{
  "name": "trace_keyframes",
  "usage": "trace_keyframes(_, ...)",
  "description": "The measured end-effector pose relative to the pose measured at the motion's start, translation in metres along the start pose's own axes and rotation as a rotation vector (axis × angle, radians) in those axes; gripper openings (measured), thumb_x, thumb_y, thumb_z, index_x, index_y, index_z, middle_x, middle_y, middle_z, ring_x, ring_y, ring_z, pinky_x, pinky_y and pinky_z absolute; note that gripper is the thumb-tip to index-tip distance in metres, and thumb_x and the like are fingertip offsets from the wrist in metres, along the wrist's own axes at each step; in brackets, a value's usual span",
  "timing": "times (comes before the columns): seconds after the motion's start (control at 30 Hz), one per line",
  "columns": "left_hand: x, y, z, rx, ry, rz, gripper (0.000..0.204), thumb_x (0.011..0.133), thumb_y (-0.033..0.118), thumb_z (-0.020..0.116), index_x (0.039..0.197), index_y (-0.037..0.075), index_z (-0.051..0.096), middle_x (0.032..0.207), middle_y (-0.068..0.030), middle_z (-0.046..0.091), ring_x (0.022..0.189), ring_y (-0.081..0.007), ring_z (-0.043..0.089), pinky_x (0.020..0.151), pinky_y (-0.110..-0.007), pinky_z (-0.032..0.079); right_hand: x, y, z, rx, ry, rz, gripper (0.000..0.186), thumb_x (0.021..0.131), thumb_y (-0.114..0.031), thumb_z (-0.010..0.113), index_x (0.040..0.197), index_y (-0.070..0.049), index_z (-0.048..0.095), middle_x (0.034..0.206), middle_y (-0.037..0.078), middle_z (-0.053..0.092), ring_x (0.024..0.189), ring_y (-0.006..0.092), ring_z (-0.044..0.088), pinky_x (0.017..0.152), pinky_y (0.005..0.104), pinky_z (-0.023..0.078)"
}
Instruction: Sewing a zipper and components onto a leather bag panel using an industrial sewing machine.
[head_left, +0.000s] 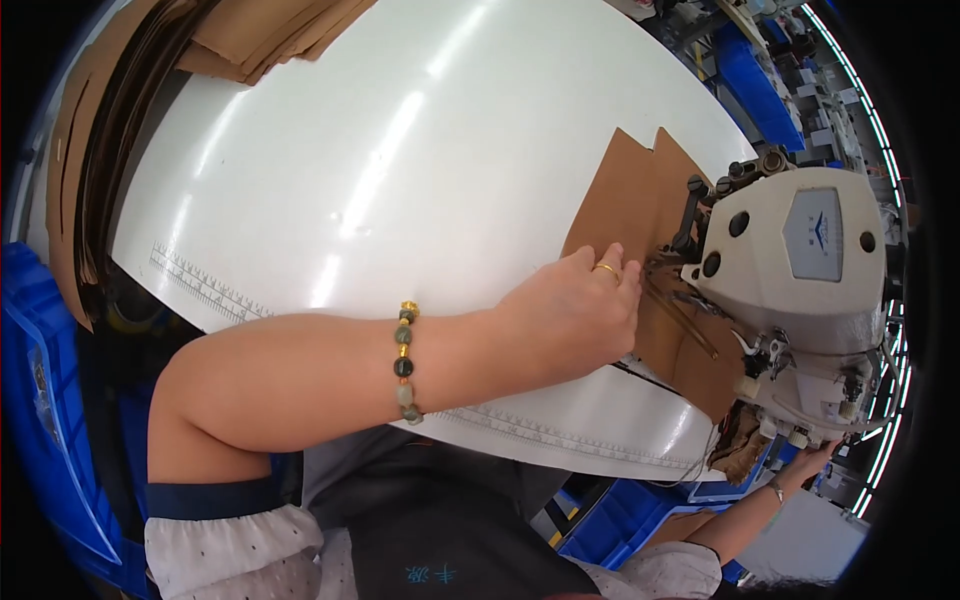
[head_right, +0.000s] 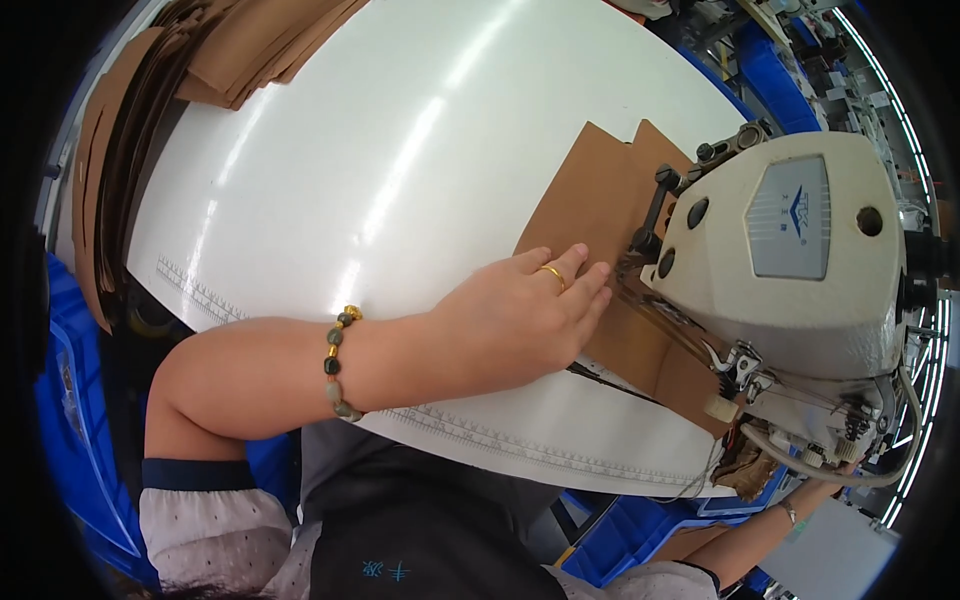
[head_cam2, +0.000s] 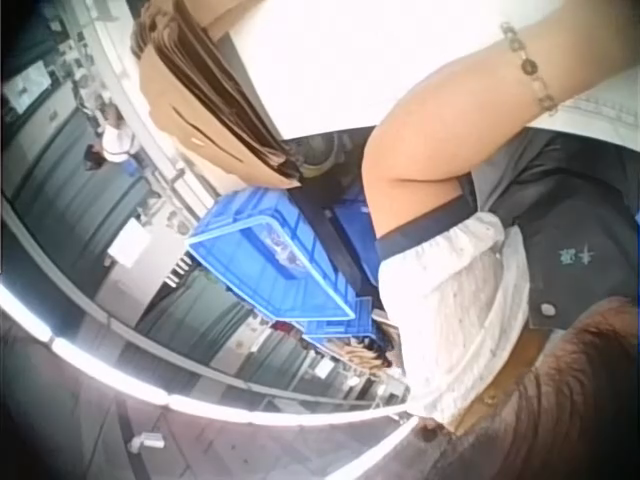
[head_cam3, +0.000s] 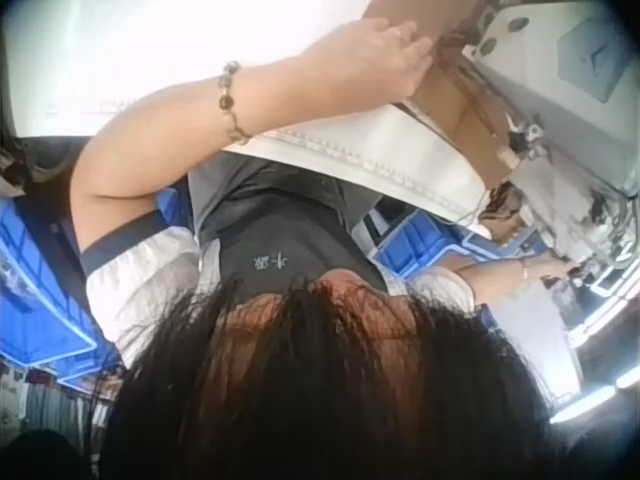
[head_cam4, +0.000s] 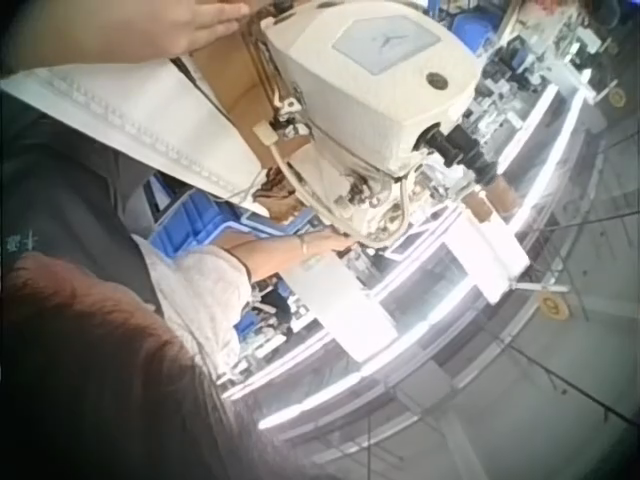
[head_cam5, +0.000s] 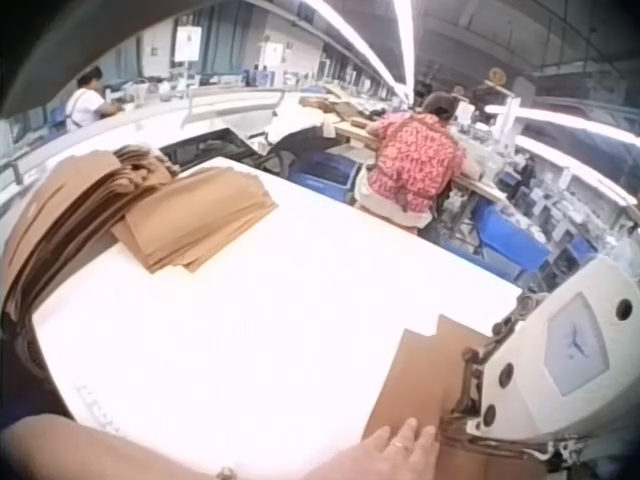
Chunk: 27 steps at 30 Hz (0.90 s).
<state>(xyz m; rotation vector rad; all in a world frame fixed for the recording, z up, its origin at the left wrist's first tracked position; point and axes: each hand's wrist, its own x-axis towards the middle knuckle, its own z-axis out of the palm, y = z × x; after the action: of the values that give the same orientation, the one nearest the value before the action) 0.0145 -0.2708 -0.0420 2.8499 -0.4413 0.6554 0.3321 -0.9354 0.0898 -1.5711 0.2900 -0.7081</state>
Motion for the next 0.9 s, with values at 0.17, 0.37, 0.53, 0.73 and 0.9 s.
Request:
trace_keyframes(0.17,0.0,0.002,0.002,-0.009,0.012,-0.029,0.038,0.09,0.013,0.061,0.12,-0.008,0.072,0.131,-0.0249,0.068,0.12,-0.0395,0.067,0.097,-0.043,0.056,-0.004,0.006,0.002,0.014,0.011,0.0,0.061,0.108,-0.045,0.053,0.145,0.003,0.053,0.146,0.016,0.057,0.134,0.0283,0.054,0.114,0.0437,0.043)
trace_keyframes(0.37,0.001,0.002,0.001,-0.031,0.011,-0.026,0.038,0.09,0.013,0.061,0.12,-0.01,0.071,0.131,-0.0264,0.067,0.119,-0.0404,0.067,0.095,-0.044,0.056,-0.01,0.018,0.002,0.029,0.027,0.02,0.06,0.108,-0.044,0.053,0.145,0.003,0.053,0.145,0.017,0.057,0.133,0.0282,0.055,0.114,0.0437,0.043)
trace_keyframes(0.53,0.001,0.001,0.0,-0.043,0.01,-0.022,0.039,0.091,0.013,0.061,0.121,-0.01,0.07,0.131,-0.0267,0.067,0.121,-0.0404,0.066,0.096,-0.044,0.056,-0.014,0.034,0.003,0.052,0.042,0.044,0.06,0.108,-0.044,0.052,0.144,0.004,0.054,0.145,0.017,0.057,0.133,0.0281,0.055,0.113,0.0437,0.044)
trace_keyframes(0.73,0.0,-0.001,-0.001,-0.071,-0.028,-0.007,0.041,0.091,0.012,0.06,0.125,-0.009,0.068,0.137,-0.0263,0.064,0.124,-0.0409,0.064,0.101,-0.044,0.055,-0.022,0.057,0.004,0.096,0.05,0.069,0.059,0.108,-0.043,0.052,0.144,0.004,0.054,0.144,0.017,0.058,0.132,0.028,0.055,0.113,0.0437,0.044)
trace_keyframes(0.9,0.001,-0.004,-0.004,-0.016,-0.025,0.014,0.042,0.09,0.01,0.061,0.129,-0.004,0.066,0.138,-0.019,0.065,0.125,-0.0343,0.065,0.1,-0.039,0.056,-0.086,0.029,0.031,0.076,0.103,0.011,0.059,0.108,-0.042,0.052,0.143,0.004,0.054,0.144,0.017,0.058,0.132,0.0279,0.055,0.113,0.0436,0.045)
